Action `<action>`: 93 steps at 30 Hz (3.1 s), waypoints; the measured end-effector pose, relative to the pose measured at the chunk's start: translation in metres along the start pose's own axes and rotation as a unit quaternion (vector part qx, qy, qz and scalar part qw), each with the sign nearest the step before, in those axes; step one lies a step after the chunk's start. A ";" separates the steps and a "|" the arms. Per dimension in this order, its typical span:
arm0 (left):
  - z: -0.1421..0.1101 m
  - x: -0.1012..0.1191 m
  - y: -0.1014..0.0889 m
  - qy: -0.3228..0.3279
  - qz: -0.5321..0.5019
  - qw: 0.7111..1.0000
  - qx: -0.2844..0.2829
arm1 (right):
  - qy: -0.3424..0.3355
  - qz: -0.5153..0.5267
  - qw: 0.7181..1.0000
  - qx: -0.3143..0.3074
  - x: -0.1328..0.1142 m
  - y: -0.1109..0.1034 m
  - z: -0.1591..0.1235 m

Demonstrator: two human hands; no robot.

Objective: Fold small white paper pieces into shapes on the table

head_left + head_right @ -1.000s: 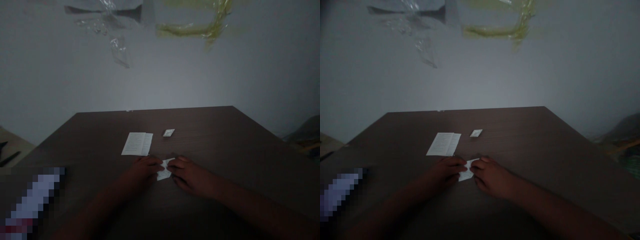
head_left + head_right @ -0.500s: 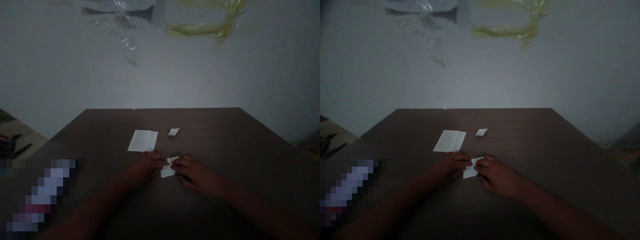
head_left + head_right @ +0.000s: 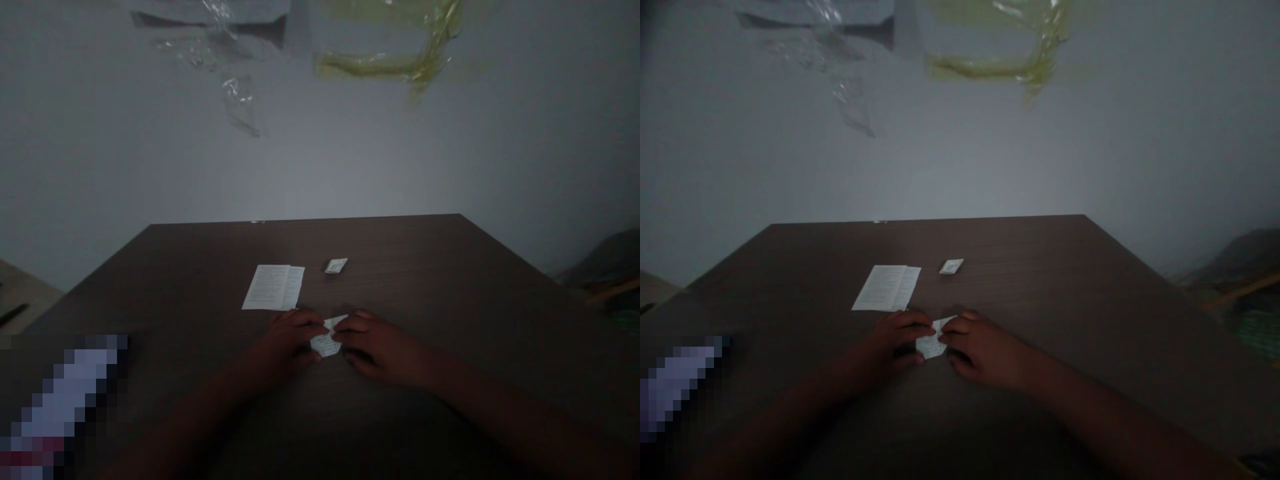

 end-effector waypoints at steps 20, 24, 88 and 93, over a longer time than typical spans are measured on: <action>0.001 -0.021 0.012 0.064 0.020 0.997 0.026 | 0.009 0.001 1.000 -0.013 0.000 -0.002 0.005; 0.002 -0.024 0.015 0.073 0.035 0.997 0.017 | 0.015 0.010 1.000 -0.010 0.000 -0.003 0.005; 0.002 0.003 0.009 -0.014 0.061 0.996 0.064 | -0.064 -0.010 0.997 -0.047 -0.005 -0.010 -0.002; 0.003 0.002 0.015 -0.050 0.053 0.993 0.095 | -0.059 -0.001 0.997 -0.047 -0.009 -0.011 0.002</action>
Point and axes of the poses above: each hand's wrist, its own z-axis towards the middle knuckle, its own y-axis out of the palm, x = y × z, the point moved 3 cm from there along z, towards the middle knuckle, and after that the axes turned 15 degrees about x, right-handed, at the moved point
